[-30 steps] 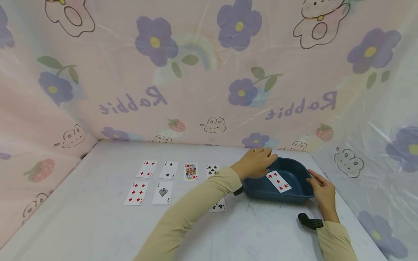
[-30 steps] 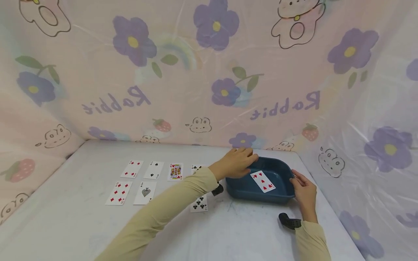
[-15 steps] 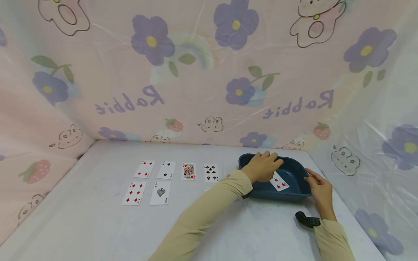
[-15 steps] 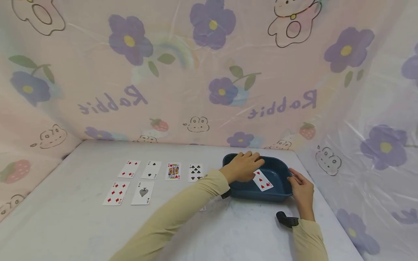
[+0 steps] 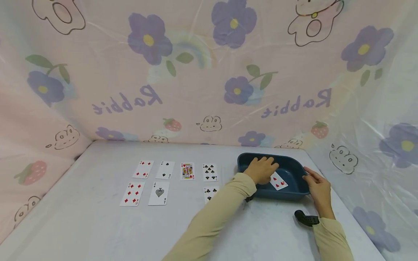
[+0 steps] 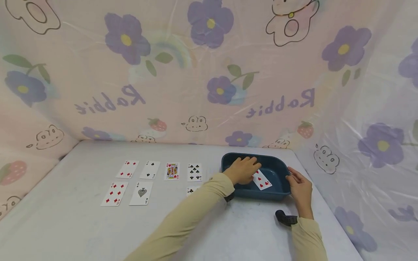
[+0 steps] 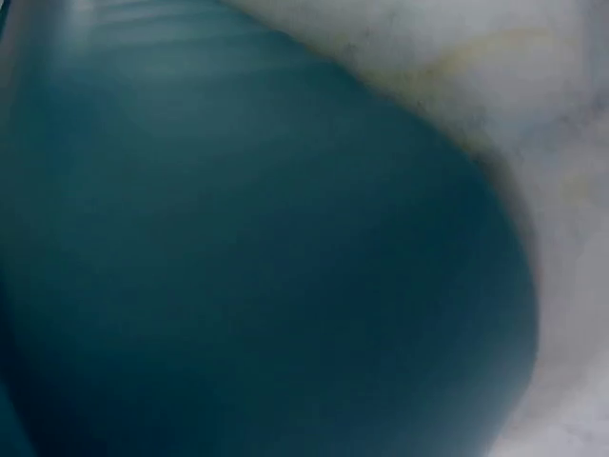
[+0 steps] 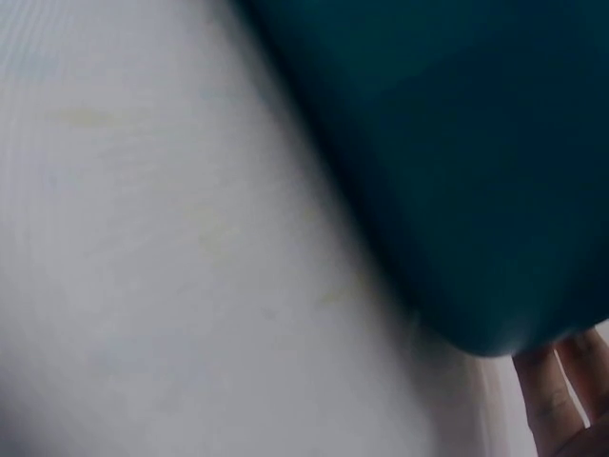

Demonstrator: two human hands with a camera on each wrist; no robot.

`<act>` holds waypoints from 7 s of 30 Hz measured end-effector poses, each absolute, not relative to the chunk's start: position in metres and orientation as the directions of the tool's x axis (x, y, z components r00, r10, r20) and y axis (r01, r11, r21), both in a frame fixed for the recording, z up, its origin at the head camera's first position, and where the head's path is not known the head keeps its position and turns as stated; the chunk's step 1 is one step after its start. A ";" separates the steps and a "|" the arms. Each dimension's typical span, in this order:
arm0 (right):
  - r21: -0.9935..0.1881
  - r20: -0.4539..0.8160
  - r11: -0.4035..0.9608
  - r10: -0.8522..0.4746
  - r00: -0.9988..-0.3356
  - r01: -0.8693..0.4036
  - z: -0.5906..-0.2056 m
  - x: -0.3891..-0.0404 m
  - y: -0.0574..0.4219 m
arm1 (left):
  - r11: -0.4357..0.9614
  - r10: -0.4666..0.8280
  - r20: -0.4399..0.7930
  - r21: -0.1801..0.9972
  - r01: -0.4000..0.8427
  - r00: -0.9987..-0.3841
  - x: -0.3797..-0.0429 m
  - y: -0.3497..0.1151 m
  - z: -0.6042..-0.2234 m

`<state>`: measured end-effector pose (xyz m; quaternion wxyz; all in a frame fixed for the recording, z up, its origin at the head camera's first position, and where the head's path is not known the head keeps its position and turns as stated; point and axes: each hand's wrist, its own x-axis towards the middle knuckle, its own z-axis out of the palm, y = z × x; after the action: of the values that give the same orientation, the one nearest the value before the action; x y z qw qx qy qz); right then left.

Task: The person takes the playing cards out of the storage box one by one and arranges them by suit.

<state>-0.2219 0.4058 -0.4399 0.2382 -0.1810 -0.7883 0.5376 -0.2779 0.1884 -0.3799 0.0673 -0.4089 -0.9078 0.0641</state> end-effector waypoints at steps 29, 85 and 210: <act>-0.937 0.177 0.348 0.560 -0.810 0.036 -0.438 -0.223 0.404 | 0.626 0.764 -0.071 -0.162 0.763 -0.642 -0.269 0.212 -0.401; -0.947 0.179 0.322 0.547 -0.817 0.008 -0.441 -0.221 0.404 | 0.780 0.623 -0.202 0.079 0.621 -0.756 -0.283 0.192 -0.399; -0.927 0.182 0.374 0.538 -0.823 0.039 -0.437 -0.217 0.403 | -0.099 0.395 0.106 0.992 0.072 -0.913 -0.263 0.026 -0.354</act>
<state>-0.2170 0.4027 -0.4368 0.2357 -0.1815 -0.7946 0.5293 -0.2627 0.0255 -0.3541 -0.1121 -0.1764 -0.6617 -0.7201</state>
